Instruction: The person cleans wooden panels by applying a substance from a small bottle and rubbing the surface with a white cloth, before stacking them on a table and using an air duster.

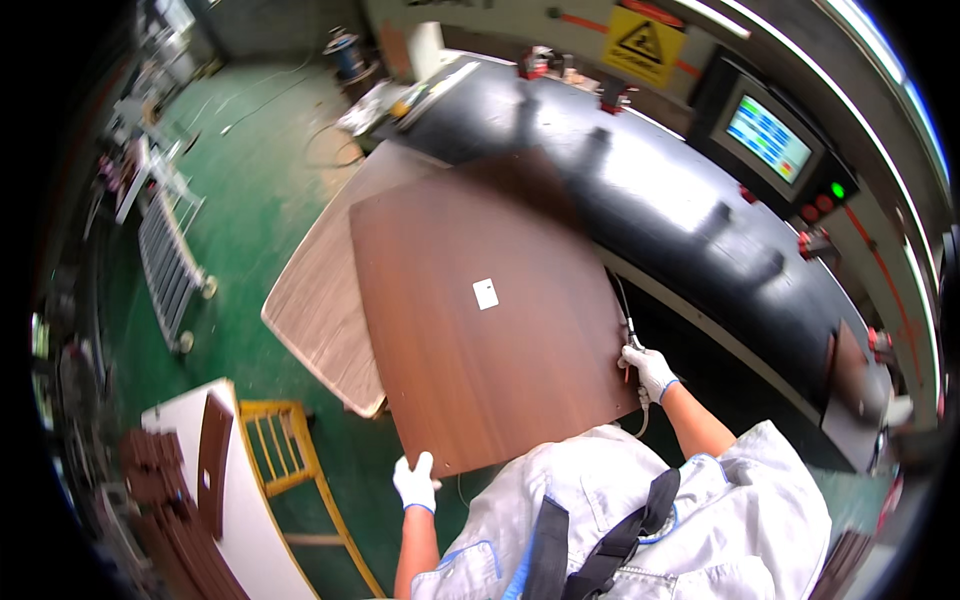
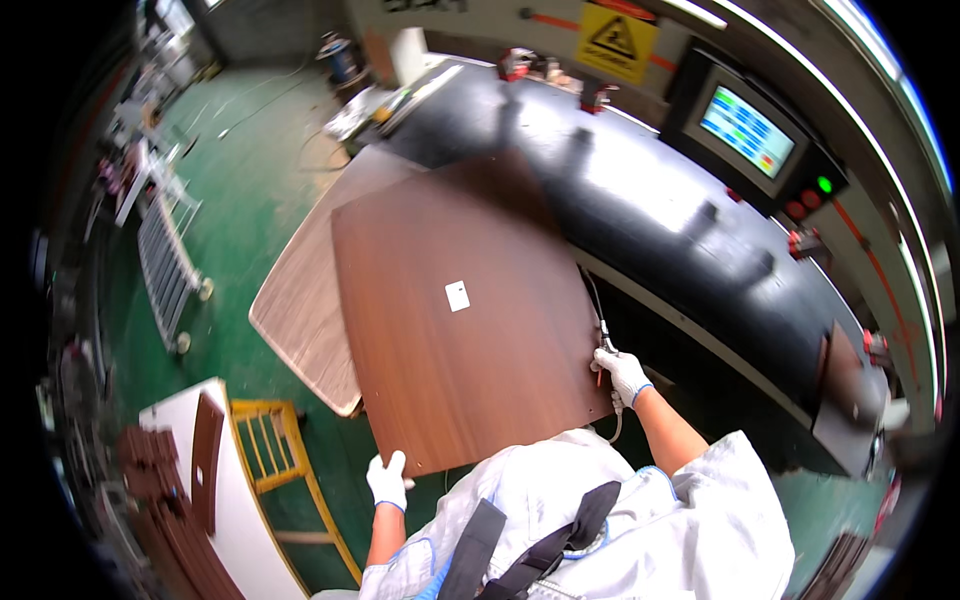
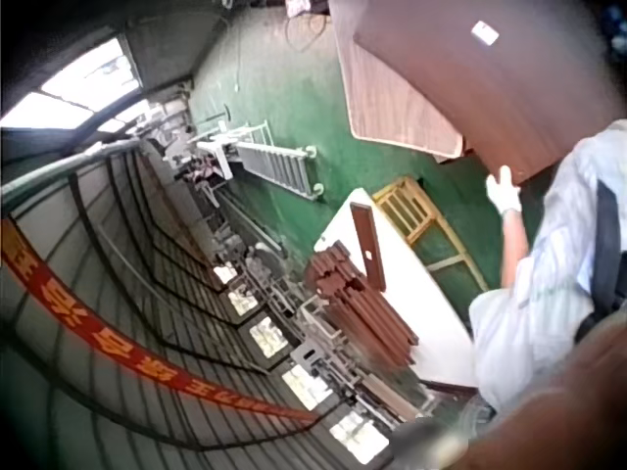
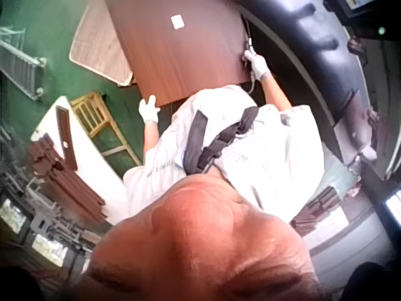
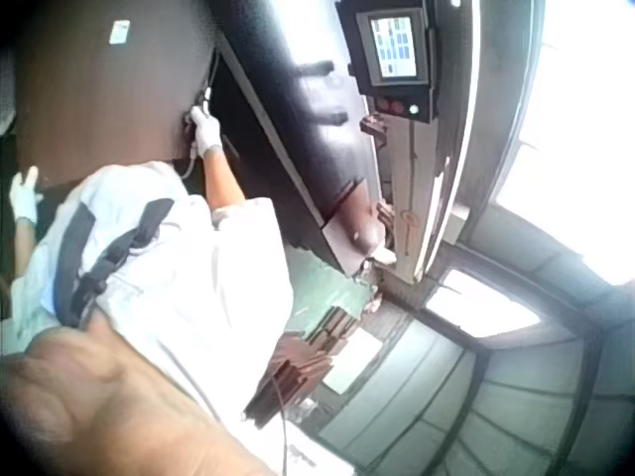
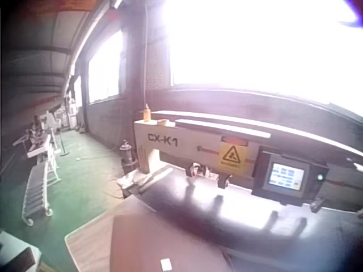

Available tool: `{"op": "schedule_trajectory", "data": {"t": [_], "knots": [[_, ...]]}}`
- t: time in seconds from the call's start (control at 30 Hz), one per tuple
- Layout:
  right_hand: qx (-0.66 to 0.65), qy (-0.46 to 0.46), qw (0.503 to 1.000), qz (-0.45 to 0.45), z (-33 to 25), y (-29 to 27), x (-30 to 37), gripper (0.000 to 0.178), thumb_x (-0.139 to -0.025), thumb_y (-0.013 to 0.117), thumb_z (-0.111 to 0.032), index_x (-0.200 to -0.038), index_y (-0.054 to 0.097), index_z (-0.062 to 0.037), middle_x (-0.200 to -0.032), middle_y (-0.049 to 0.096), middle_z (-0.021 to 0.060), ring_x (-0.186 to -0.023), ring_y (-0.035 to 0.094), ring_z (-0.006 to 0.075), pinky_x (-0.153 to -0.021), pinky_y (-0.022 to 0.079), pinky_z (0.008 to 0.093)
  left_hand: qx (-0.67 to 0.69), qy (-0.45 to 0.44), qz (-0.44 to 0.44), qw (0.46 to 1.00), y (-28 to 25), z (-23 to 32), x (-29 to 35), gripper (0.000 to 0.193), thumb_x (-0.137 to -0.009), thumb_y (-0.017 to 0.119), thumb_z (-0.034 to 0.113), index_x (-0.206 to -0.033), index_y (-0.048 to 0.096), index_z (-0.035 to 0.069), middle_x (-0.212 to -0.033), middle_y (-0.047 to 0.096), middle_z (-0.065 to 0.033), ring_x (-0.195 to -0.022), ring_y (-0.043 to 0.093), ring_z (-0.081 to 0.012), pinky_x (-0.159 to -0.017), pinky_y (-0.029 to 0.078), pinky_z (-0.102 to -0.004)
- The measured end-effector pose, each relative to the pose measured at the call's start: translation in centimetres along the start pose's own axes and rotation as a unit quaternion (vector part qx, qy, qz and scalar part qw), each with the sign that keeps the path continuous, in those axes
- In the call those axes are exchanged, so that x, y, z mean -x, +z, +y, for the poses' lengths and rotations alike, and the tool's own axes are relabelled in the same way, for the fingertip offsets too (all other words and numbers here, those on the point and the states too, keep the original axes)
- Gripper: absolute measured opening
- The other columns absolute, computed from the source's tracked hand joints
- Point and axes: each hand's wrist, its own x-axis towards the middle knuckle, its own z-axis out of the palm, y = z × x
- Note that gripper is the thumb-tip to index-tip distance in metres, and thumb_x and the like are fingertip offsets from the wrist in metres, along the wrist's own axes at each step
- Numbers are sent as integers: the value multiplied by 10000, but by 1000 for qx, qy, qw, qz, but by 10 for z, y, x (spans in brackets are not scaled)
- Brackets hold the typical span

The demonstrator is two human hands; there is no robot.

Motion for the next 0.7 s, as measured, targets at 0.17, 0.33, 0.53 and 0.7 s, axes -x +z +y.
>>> {"op": "schedule_trajectory", "data": {"t": [0.17,0.33,0.53,0.7], "knots": [[-119,35,992,28,10,28,9,368,-944,666,-441,-824,670,-93,-710,577,30,-510,454,145,-454,375,345,-358,472,106,799,81,105,-32,738,-717,882,263,-1314,564,-30,-1435,480,-240,-1340,444,-416,-1148,362,-505],[-120,6,993,11,-47,27,-46,324,-893,671,-377,-827,730,-65,-732,658,34,-591,532,151,-551,430,326,-596,606,-163,501,240,169,-40,1132,-614,819,677,-1478,447,48,-1560,359,-254,-1469,269,-472,-1193,161,-672],[-153,6,988,-31,-129,54,-95,362,-898,669,-403,-801,708,-56,-742,656,43,-667,597,159,-613,469,337,-642,614,-120,443,303,243,-122,1271,-562,804,741,-1539,381,49,-1604,316,-237,-1496,215,-485,-1173,138,-721],[-162,-22,985,-58,-166,67,-135,368,-896,672,-409,-812,690,-51,-788,660,54,-681,612,179,-676,530,390,-669,605,-118,415,322,298,-158,1261,-587,793,751,-1563,363,78,-1619,315,-213,-1499,229,-468,-1169,156,-719]]}}
